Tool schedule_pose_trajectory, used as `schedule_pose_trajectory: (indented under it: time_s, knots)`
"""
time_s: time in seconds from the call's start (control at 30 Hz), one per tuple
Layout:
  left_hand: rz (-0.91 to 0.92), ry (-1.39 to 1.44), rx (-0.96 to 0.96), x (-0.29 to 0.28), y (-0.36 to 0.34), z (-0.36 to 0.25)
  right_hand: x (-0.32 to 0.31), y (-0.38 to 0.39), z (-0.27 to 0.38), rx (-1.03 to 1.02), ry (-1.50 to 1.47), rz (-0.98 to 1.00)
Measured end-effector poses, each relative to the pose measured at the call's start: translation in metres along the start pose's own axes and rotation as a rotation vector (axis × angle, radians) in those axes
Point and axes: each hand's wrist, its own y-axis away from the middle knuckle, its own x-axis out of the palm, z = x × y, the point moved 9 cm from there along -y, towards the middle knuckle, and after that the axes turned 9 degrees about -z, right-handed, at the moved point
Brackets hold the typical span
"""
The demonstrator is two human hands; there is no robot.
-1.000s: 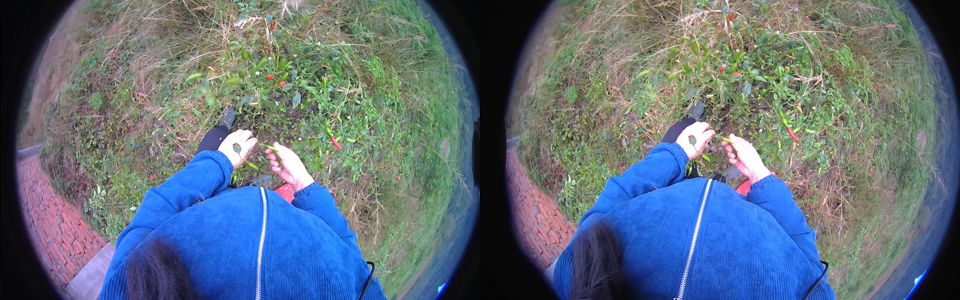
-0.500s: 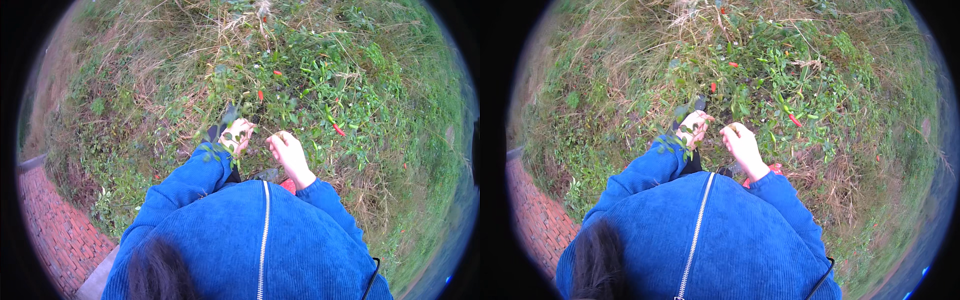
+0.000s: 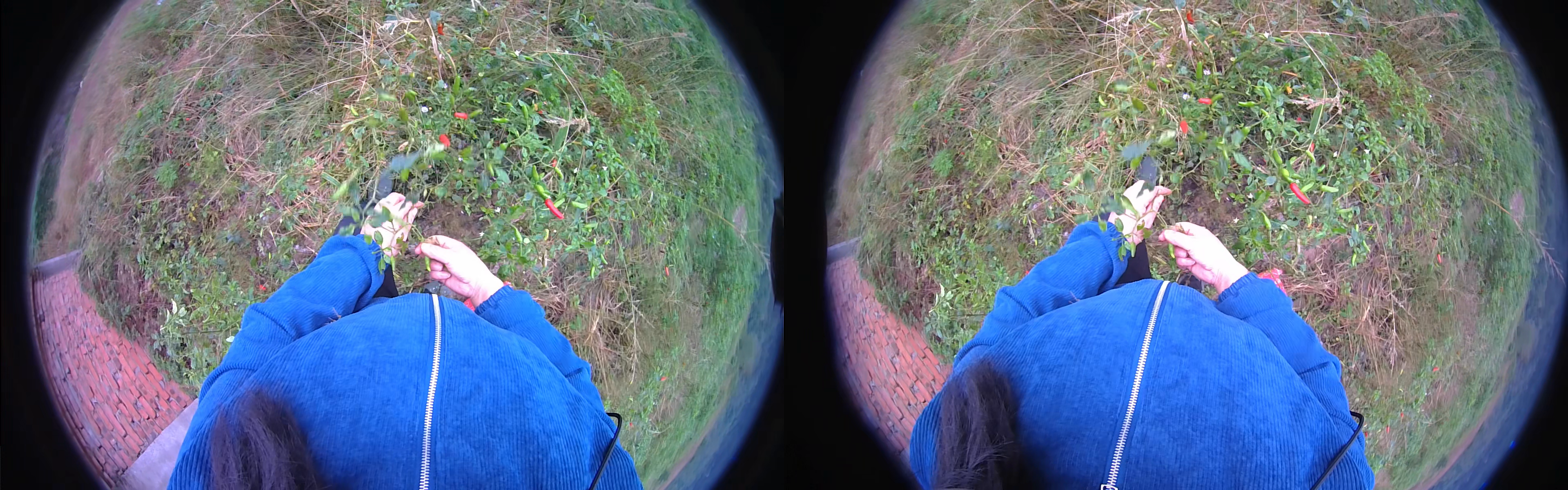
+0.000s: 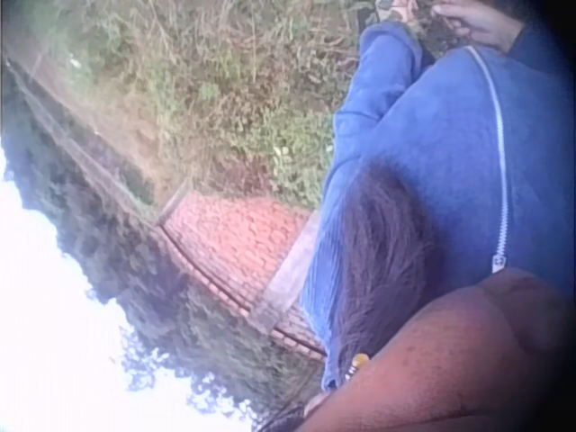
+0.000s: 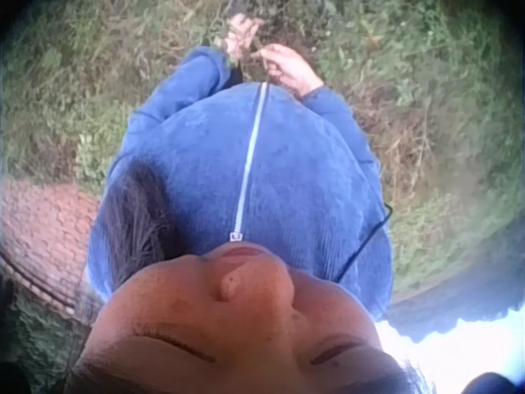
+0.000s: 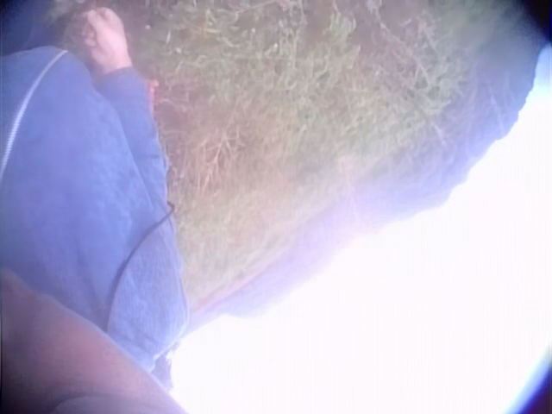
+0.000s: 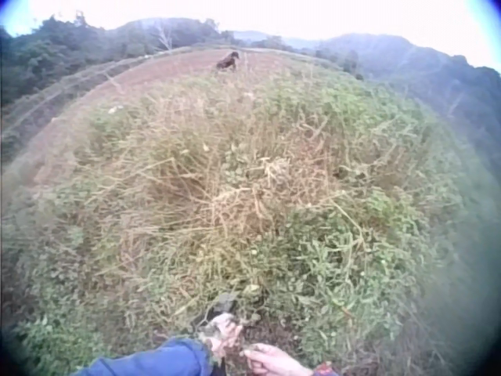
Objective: The person picks green and red chilies from plants in a garden and places them into a red plastic bag. The person repeatedly reaches for chilies, plucks them by hand, and deposits them into the bag held in the other hand.
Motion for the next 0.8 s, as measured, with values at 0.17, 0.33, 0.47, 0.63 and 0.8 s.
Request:
schedule_pose_trajectory:
  time_s: [0.17, 0.33, 0.47, 0.63, 0.8]
  knots:
    - [-0.243, 0.736, -0.521, 0.005, 0.013, 0.037, -0.010, 0.007, 0.012, -0.159, 0.175, -0.206]
    - [0.150, 1.360, -1.018, 0.027, 0.061, -0.015, -0.011, 0.018, 0.031, -0.408, 0.466, -0.289]
    - [0.165, 1.153, -1.050, 0.016, 0.066, -0.026, -0.006, 0.035, 0.047, -0.596, 0.790, -0.427]
    - [0.146, 1.078, -1.098, 0.023, 0.067, -0.010, 0.037, 0.081, 0.067, -1.060, 0.879, -0.236]
    - [0.193, 1.266, -1.210, 0.028, 0.074, -0.010, -0.019, 0.056, 0.046, -0.433, 0.059, -0.345]
